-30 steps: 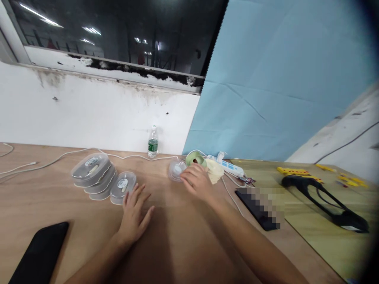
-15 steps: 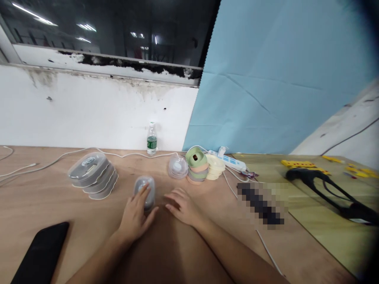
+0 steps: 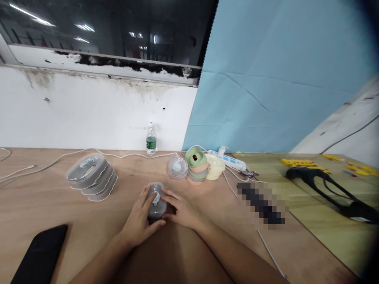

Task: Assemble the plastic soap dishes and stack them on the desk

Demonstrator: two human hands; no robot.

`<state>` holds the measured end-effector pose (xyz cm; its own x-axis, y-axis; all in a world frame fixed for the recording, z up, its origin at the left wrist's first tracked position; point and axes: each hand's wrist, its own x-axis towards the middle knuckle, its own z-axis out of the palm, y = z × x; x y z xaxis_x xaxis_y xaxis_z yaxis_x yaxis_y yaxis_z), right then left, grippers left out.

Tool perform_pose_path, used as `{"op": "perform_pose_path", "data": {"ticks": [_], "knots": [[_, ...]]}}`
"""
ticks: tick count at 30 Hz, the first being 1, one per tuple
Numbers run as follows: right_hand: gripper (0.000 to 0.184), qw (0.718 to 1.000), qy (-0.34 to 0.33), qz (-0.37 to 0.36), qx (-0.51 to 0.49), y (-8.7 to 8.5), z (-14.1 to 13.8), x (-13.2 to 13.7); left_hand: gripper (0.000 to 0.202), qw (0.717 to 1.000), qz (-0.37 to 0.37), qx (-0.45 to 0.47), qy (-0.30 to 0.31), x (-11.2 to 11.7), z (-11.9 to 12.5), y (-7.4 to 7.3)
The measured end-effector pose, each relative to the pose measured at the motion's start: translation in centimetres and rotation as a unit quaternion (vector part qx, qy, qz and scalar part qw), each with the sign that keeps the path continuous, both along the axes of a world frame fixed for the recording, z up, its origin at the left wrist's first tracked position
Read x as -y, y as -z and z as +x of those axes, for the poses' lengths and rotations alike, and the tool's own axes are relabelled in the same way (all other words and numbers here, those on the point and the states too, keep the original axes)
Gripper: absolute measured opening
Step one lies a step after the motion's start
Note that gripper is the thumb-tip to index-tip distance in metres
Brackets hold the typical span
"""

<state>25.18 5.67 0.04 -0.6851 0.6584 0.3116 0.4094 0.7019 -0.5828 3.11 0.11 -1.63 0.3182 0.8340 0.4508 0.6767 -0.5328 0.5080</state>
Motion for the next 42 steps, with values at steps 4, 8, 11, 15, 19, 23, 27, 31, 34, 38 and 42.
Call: {"op": "perform_pose_path", "data": {"ticks": [4, 8, 11, 15, 19, 23, 27, 31, 34, 38, 42], "knots": [[0.054, 0.996, 0.010, -0.023, -0.082, 0.4, -0.3, 0.1, 0.061, 0.999, 0.033, 0.030, -0.013, -0.1, 0.2, 0.2], [0.053, 0.987, 0.035, -0.011, -0.157, 0.1, -0.9, 0.4, 0.064, 0.996, 0.074, 0.050, -0.015, -0.1, 0.1, -0.3], [0.065, 0.966, 0.112, 0.010, -0.234, -0.3, -2.0, 0.9, 0.068, 0.991, 0.105, 0.078, -0.027, 0.2, -0.1, -1.0], [0.035, 0.966, 0.074, -0.018, -0.247, -1.8, -4.1, 2.3, 0.074, 0.984, 0.131, 0.107, -0.056, 0.8, -0.1, -1.4], [0.026, 0.975, -0.039, 0.090, -0.199, -4.3, -5.7, 3.3, 0.083, 0.990, 0.103, 0.092, -0.010, 1.0, 0.3, -0.8], [0.014, 0.962, -0.025, 0.231, -0.142, -6.8, -5.4, 1.6, 0.083, 0.995, 0.076, 0.028, -0.051, 0.7, 0.6, -0.3], [0.016, 0.949, 0.099, 0.288, -0.074, -8.3, -3.1, -2.7, 0.077, 0.992, 0.072, -0.036, -0.098, 0.3, 0.6, -0.3], [0.023, 0.930, 0.194, 0.313, 0.008, -8.0, -1.0, -6.9, 0.067, 0.991, 0.057, -0.069, -0.103, -0.2, 0.5, 0.3], [0.022, 0.921, 0.232, 0.306, 0.056, -7.3, -0.3, -8.6, 0.063, 0.991, 0.040, -0.084, -0.094, -0.4, 0.4, 0.9], [0.030, 0.919, 0.250, 0.300, 0.057, -6.7, -0.5, -8.6, 0.068, 0.992, 0.009, -0.097, -0.076, -0.4, 0.2, 1.2], [0.035, 0.920, 0.224, 0.321, -0.011, -6.3, -1.0, -7.1, 0.078, 0.991, -0.025, -0.093, -0.088, -0.3, 0.3, 1.3]]}}
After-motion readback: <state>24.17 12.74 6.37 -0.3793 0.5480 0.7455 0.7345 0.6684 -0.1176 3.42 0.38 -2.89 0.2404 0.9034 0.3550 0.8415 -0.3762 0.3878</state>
